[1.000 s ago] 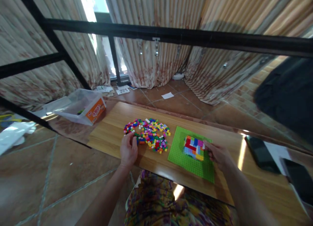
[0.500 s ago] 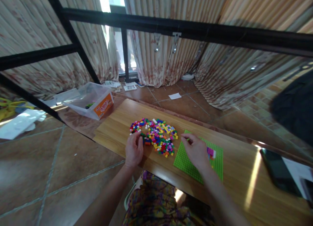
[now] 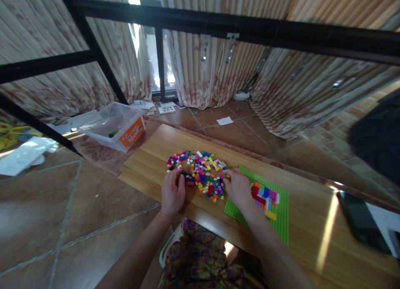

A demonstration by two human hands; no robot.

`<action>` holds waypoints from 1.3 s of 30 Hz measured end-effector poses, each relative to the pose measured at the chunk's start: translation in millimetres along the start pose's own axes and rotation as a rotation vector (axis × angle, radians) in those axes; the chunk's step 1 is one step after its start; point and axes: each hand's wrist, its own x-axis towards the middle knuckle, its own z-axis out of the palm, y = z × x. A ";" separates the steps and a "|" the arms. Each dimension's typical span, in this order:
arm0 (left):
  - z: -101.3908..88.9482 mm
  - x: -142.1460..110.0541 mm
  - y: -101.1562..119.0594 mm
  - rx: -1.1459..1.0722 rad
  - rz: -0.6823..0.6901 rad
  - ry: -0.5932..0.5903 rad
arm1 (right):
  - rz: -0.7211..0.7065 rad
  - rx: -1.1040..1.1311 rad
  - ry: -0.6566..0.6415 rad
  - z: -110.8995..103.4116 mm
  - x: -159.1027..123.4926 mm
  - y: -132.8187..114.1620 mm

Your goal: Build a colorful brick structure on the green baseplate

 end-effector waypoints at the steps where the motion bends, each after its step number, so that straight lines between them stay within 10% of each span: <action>1: -0.2 0.1 0.4 -0.001 -0.002 0.000 | -0.015 0.006 0.005 1.2 -0.5 0.3; 12: -0.3 0.4 0.3 -0.005 -0.013 0.001 | -0.029 0.079 -0.008 -4.2 -5.5 0.9; 22: -3.2 0.2 2.2 -0.040 -0.042 0.009 | -0.206 0.113 0.021 26.5 -14.0 -61.3; 39: -2.1 -1.2 1.4 -0.037 -0.049 0.008 | -0.139 0.026 -0.008 21.9 -6.7 -45.6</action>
